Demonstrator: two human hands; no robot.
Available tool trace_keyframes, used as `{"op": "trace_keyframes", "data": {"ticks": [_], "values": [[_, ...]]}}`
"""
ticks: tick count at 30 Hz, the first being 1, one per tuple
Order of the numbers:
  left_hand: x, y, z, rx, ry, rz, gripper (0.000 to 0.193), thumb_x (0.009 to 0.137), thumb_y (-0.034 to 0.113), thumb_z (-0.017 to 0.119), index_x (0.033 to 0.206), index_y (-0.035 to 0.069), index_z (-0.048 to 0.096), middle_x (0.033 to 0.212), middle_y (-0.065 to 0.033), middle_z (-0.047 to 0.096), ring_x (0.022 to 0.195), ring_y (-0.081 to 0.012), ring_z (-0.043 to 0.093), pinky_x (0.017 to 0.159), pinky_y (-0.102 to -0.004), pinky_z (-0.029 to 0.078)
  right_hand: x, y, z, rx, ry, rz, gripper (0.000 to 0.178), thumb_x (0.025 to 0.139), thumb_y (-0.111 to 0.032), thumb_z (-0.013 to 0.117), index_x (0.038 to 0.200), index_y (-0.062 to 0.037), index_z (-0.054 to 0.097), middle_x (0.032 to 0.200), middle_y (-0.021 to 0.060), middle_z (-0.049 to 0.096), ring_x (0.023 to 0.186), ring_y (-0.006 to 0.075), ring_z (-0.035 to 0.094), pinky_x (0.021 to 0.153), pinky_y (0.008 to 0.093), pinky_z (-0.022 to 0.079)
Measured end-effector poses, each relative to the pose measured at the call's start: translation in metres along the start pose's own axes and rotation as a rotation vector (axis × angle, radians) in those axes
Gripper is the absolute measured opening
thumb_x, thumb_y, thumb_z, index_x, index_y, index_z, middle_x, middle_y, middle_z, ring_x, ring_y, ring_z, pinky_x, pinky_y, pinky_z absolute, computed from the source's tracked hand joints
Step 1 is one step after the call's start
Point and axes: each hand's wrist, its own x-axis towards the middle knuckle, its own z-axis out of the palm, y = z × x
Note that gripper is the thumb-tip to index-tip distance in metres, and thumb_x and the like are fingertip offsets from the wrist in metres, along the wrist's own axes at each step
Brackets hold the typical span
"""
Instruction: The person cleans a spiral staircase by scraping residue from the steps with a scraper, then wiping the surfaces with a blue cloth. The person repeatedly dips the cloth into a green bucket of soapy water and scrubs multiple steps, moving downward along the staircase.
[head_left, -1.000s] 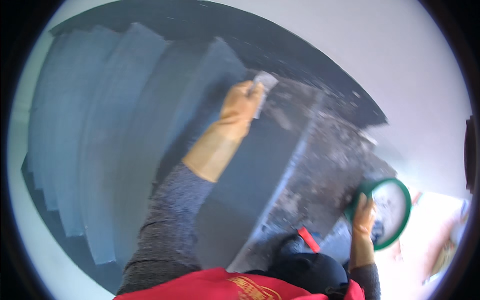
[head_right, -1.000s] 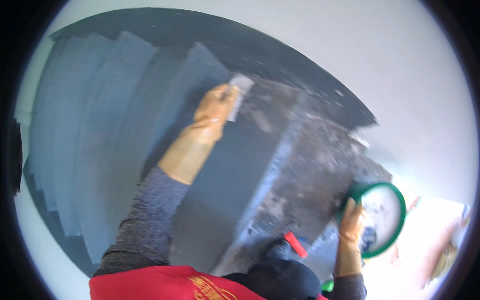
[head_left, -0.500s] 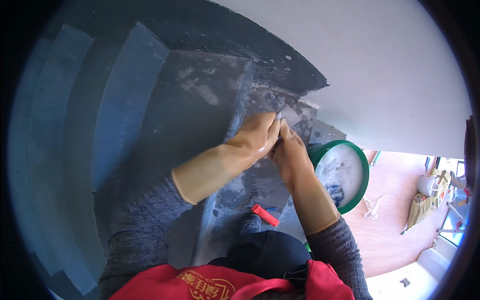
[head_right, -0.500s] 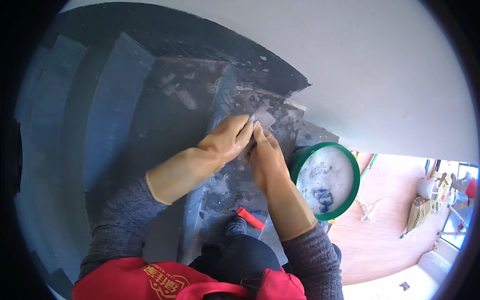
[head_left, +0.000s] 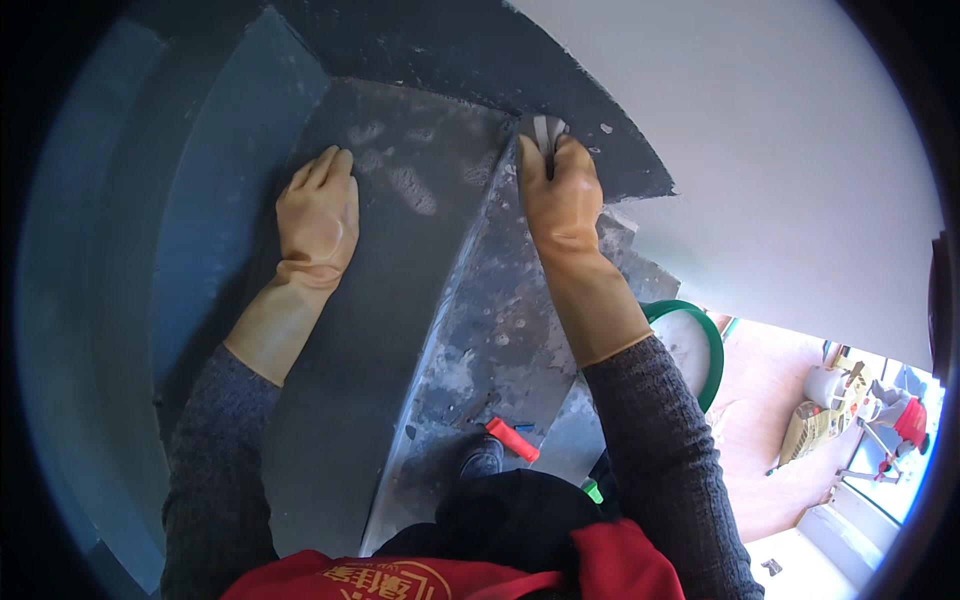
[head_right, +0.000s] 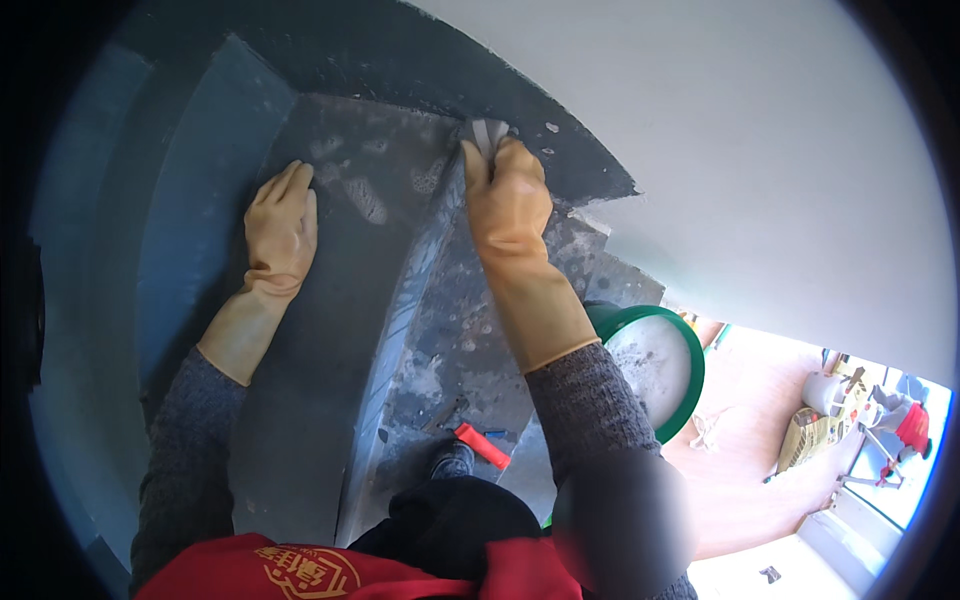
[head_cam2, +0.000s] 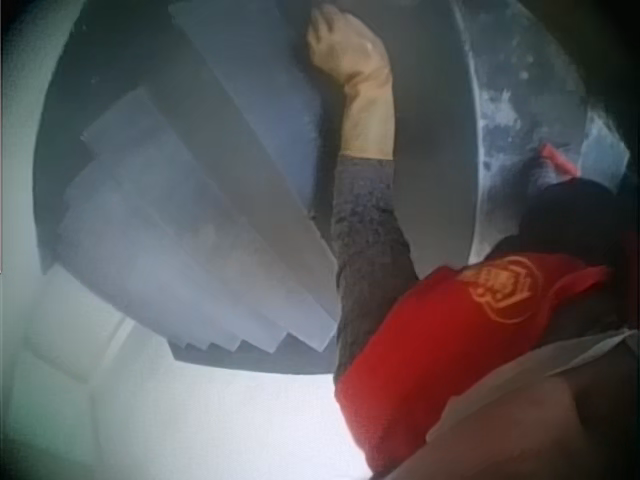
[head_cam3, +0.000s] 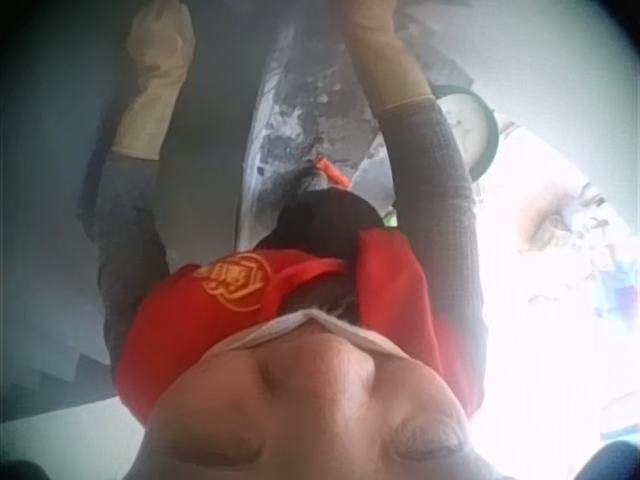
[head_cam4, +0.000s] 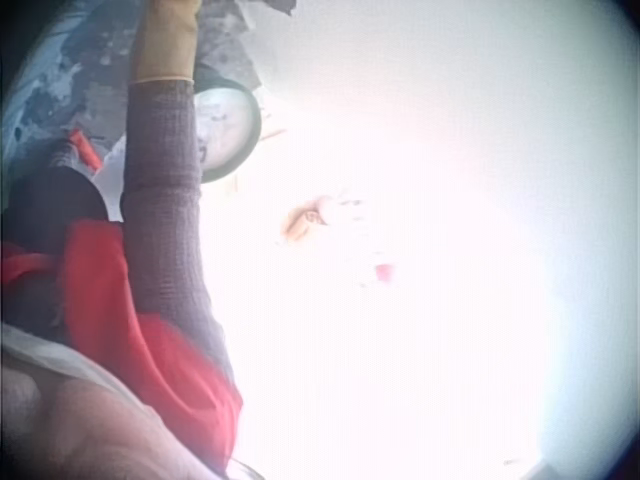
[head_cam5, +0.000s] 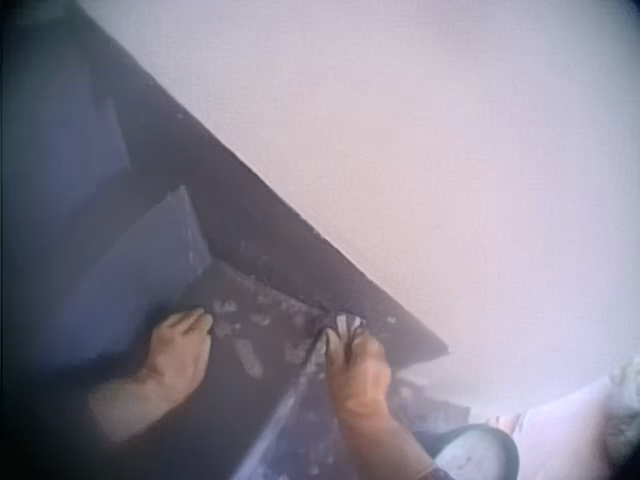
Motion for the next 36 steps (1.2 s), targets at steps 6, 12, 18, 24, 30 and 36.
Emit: {"op": "trace_keyframes", "data": {"ticks": [6,12,18,24,30,36], "values": [[0.004,0.0,0.004,0.043,-0.008,0.049,0.028,0.098,0.003,0.063,0.124,-0.006,0.069,0.126,-0.0265,0.072,0.114,-0.044,0.07,0.102,-0.0476,0.057,0.009,0.035,0.059,-0.108,0.193,-0.072,0.034,0.092,-0.039,0.079,0.086,-0.0089,0.065,0.076,0.0158,0.07,0.071,0.0383,0.071,0.063,0.0494,0.058],[0.008,0.005,0.002,0.033,-0.027,0.083,0.027,0.101,0.005,0.061,0.125,-0.006,0.068,0.126,-0.0272,0.071,0.111,-0.0459,0.071,0.099,-0.0492,0.058,-0.003,0.043,0.09,-0.045,0.19,0.067,0.034,0.093,-0.038,0.077,0.084,-0.0086,0.061,0.076,0.0164,0.07,0.069,0.0394,0.071,0.063,0.0505,0.059],[0.006,0.007,0.0,0.048,-0.015,0.075,0.029,0.1,0.005,0.063,0.127,-0.005,0.068,0.128,-0.0251,0.071,0.115,-0.0452,0.069,0.101,-0.0482,0.058,0.003,0.035,0.064,-0.08,-0.072,0.174,0.041,0.1,-0.046,0.066,0.09,-0.0069,0.062,0.085,0.02,0.075,0.08,0.0419,0.075,0.07,0.0517,0.061],[0.003,0.008,-0.001,0.039,-0.002,0.041,0.028,0.103,0.007,0.061,0.126,-0.005,0.07,0.128,-0.0251,0.072,0.117,-0.044,0.069,0.104,-0.0481,0.056,0.017,0.026,0.038,-0.143,-0.298,0.27,0.047,0.106,-0.051,0.055,0.097,-0.0062,0.067,0.09,0.0223,0.077,0.093,0.0448,0.074,0.085,0.0527,0.059],[0.004,0.007,0.0,0.047,0.01,0.045,0.029,0.099,0.004,0.066,0.126,-0.004,0.069,0.128,-0.0237,0.072,0.116,-0.0438,0.07,0.1,-0.0463,0.06,-0.007,0.047,0.02,-0.201,-0.251,0.249,0.049,0.104,-0.053,0.06,0.092,-0.0062,0.063,0.086,0.0227,0.076,0.085,0.0459,0.074,0.076,0.0532,0.059],[0.003,0.006,0.0,0.032,0.002,0.033,0.029,0.1,0.004,0.063,0.126,-0.005,0.069,0.127,-0.025,0.072,0.113,-0.0444,0.071,0.097,-0.0464,0.06,-0.004,0.069,0.062,-0.102,0.179,-0.136,0.04,0.099,-0.037,0.076,0.082,-0.0067,0.056,0.078,0.0233,0.072,0.069,0.0456,0.071,0.059,0.0516,0.057]]}}
